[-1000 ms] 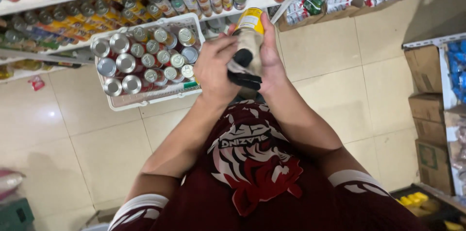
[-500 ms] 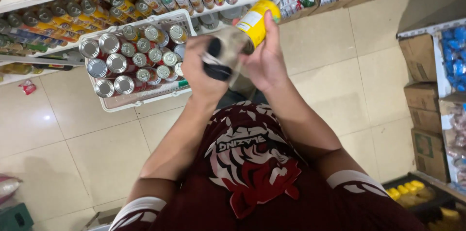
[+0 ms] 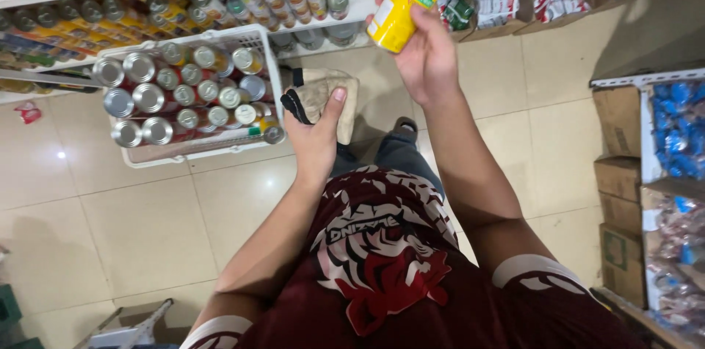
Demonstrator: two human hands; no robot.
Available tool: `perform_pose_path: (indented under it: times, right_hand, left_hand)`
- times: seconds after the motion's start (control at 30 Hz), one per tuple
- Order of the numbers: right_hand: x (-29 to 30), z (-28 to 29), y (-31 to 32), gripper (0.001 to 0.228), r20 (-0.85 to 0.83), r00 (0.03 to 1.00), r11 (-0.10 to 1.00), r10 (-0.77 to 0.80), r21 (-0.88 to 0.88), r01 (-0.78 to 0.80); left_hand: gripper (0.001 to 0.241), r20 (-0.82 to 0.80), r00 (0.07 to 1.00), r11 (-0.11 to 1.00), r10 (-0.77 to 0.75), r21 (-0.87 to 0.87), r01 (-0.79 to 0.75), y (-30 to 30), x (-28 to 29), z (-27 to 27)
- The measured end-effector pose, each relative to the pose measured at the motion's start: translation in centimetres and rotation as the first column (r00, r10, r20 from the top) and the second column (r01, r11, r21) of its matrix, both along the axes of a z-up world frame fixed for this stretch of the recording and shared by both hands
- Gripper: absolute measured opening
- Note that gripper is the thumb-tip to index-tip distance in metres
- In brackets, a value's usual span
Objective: Wiping individual cans with a cloth and placing them onto grocery shelves.
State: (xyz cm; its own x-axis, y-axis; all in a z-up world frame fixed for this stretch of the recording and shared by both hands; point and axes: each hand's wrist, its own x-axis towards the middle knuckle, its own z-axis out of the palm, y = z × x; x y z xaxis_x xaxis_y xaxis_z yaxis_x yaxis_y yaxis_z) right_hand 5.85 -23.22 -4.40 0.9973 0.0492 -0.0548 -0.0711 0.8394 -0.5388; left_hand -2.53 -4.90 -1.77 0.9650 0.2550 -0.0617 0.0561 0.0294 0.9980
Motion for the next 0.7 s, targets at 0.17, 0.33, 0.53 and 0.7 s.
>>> perform_pose_path:
  times: [0.17, 0.33, 0.53, 0.7]
  right_hand:
    - [0.9, -2.7, -4.0, 0.057, 0.131, 0.968, 0.976, 0.215, -0.075, -0.207]
    - [2.7, -0.8, -5.3, 0.056, 0.039, 0.961, 0.957, 0.273, 0.088, -0.276]
    - [5.5, -7.0, -6.3, 0.082, -0.183, 0.979, 0.953, 0.089, -0.271, -0.137]
    - [3.9, -4.2, -5.3, 0.072, 0.184, 0.962, 0.886, 0.201, -0.452, -0.099]
  left_hand:
    - [0.034, -0.068, 0.997, 0.887, -0.027, -0.462, -0.008, -3.7, 1.7, -2.3]
    - [0.049, -0.065, 0.979, 0.584, -0.195, -0.809, 0.063, -5.8, 3.7, -2.2]
    - [0.047, -0.037, 0.958, 0.447, -0.285, -0.889, 0.099, -8.3, 5.6, -1.6]
    - [0.056, -0.104, 0.95, 0.61, -0.294, -0.785, 0.103, -7.4, 6.6, -2.3]
